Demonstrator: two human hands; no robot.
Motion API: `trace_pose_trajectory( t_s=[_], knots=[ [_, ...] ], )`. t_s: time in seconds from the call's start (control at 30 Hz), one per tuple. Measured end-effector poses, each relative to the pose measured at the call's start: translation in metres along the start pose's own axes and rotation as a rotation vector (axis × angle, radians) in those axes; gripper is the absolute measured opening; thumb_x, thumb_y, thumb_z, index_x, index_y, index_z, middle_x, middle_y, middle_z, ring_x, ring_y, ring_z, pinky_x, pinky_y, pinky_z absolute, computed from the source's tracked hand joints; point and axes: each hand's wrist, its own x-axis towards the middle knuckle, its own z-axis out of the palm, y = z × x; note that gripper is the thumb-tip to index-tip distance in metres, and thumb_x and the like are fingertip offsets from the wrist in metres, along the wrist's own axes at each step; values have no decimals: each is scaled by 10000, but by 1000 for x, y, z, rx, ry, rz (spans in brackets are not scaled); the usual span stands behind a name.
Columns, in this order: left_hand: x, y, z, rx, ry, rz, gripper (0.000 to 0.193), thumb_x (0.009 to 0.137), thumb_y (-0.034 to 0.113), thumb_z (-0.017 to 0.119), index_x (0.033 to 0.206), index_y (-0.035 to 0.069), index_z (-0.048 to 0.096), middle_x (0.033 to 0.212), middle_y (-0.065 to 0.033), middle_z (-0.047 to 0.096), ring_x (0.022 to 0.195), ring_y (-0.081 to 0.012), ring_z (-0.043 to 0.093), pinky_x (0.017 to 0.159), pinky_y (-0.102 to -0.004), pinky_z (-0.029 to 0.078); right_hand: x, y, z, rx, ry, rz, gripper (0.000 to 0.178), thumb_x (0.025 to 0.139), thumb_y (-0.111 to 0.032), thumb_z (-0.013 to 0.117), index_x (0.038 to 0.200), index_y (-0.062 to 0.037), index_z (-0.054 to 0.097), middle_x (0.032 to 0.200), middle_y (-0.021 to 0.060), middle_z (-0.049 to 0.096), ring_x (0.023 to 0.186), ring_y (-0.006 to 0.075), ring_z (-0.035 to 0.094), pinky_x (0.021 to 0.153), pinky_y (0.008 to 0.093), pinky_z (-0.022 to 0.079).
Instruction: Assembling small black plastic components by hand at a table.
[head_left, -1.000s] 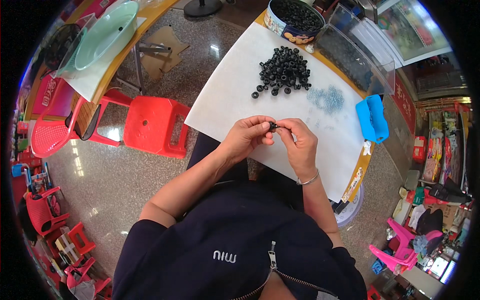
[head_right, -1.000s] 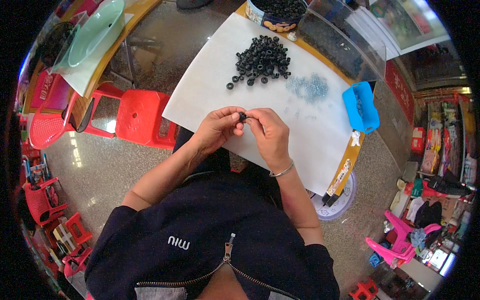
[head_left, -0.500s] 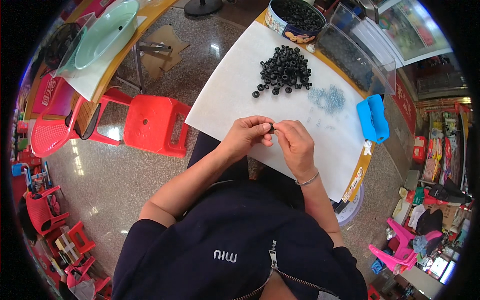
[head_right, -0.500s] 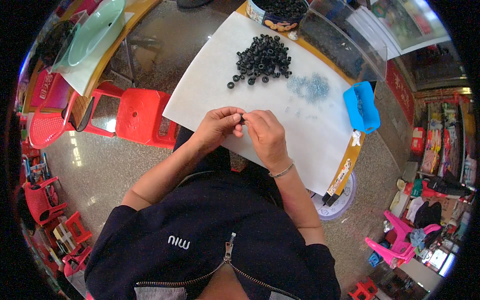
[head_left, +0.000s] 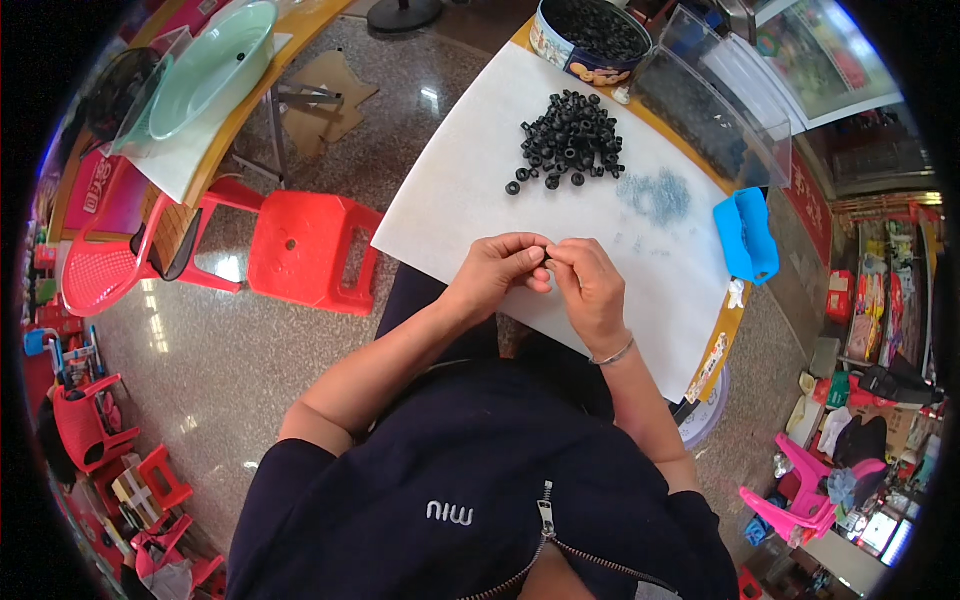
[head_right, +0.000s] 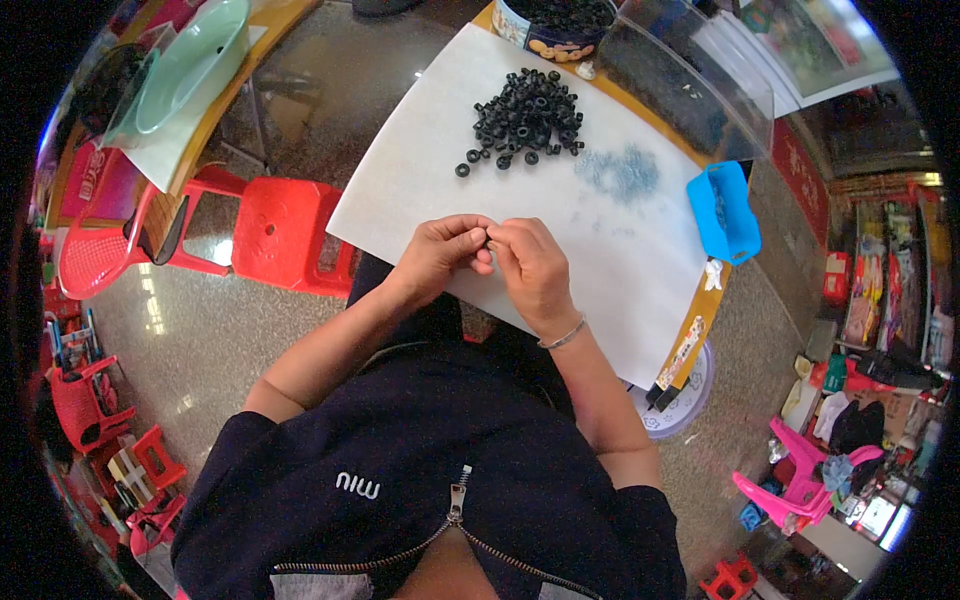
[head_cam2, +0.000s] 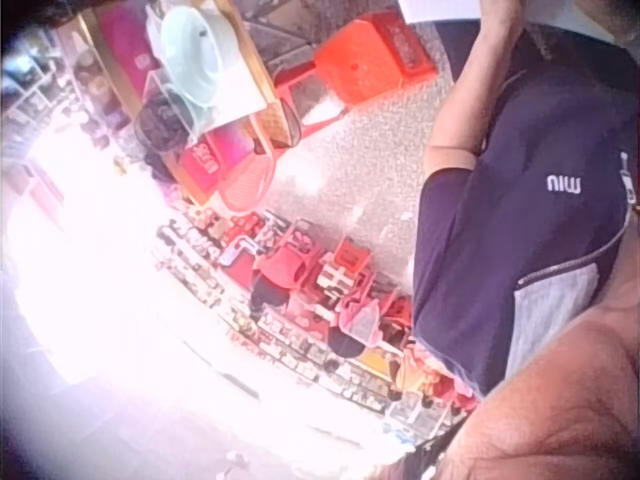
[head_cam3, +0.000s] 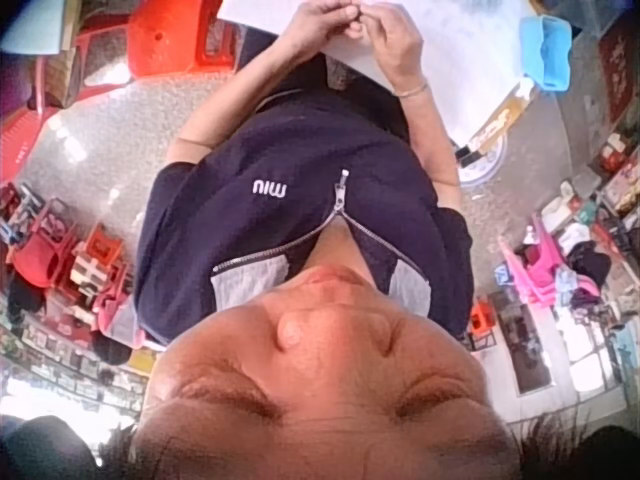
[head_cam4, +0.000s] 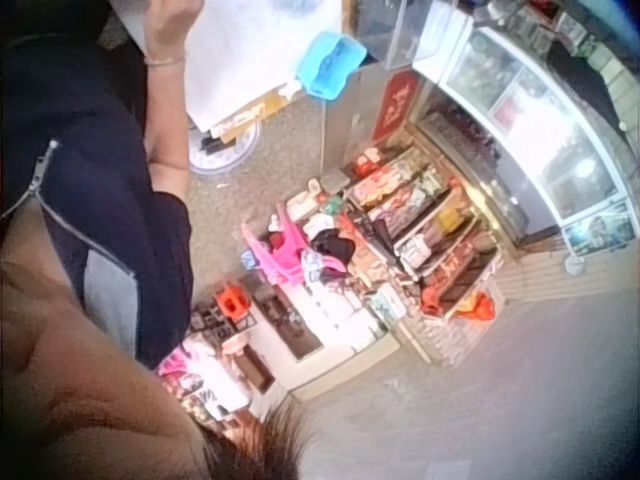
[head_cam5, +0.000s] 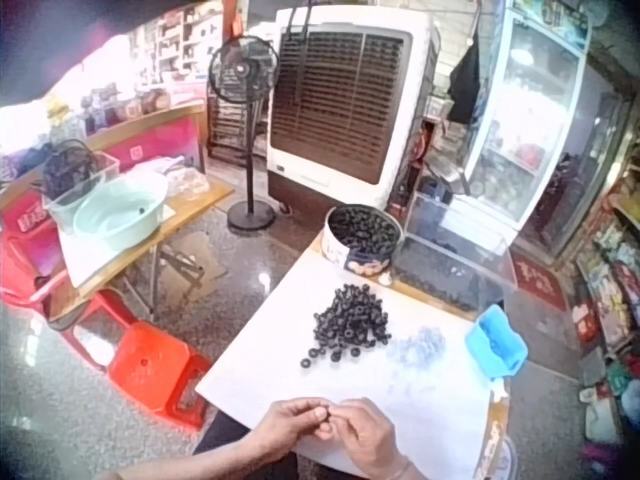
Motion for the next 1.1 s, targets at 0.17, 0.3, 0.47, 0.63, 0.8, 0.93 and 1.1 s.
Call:
trace_pose_trajectory(
  t_s=[0.17,0.3,0.47,0.63,0.8,0.93,1.1],
  knots=[
    [-1,-1,0,25,-2,5,250,927,105,521,1113,-51,580,789,-61,620,691,-123,614,690,-247,524,0,0,0,178,2,162,182,769,42,636,923,-54,634,863,77,588,721,161,578,637,268,478],
    [0,0,-1,32,-10,-12,274,921,119,535,1131,-53,571,827,-71,626,706,-131,613,691,-256,524,-1,1,-1,223,3,217,175,758,42,648,906,-51,641,870,61,585,734,142,576,642,255,475],
    [-1,3,3,59,-39,24,298,905,140,571,1130,-55,571,896,-82,633,727,-128,609,705,-253,518,-1,2,2,86,8,130,176,768,49,609,913,-49,629,886,74,586,737,172,585,649,281,488],
    [0,2,2,124,-68,40,307,894,135,588,1130,-61,569,915,-87,633,739,-123,603,709,-245,514,-2,-2,4,35,0,122,156,777,44,583,911,-37,587,884,91,584,722,200,591,644,298,493],
    [0,1,2,118,-60,26,295,911,124,553,1135,-68,559,906,-83,627,739,-123,604,710,-243,512,-4,-1,5,42,-3,131,130,795,22,580,912,-24,549,854,95,572,693,194,584,636,298,485],
    [1,-2,1,31,-22,7,276,918,104,527,1134,-66,542,821,-50,599,700,-109,605,681,-222,505,-11,7,12,190,83,265,100,842,-11,556,941,-18,553,849,78,567,700,155,572,642,293,477],
    [0,-5,2,82,-27,33,241,935,138,492,1097,-33,543,787,-28,564,658,-103,579,650,-231,491,-10,4,26,376,167,387,137,911,-92,507,993,2,563,883,79,567,787,126,555,685,261,461]
  ],
)
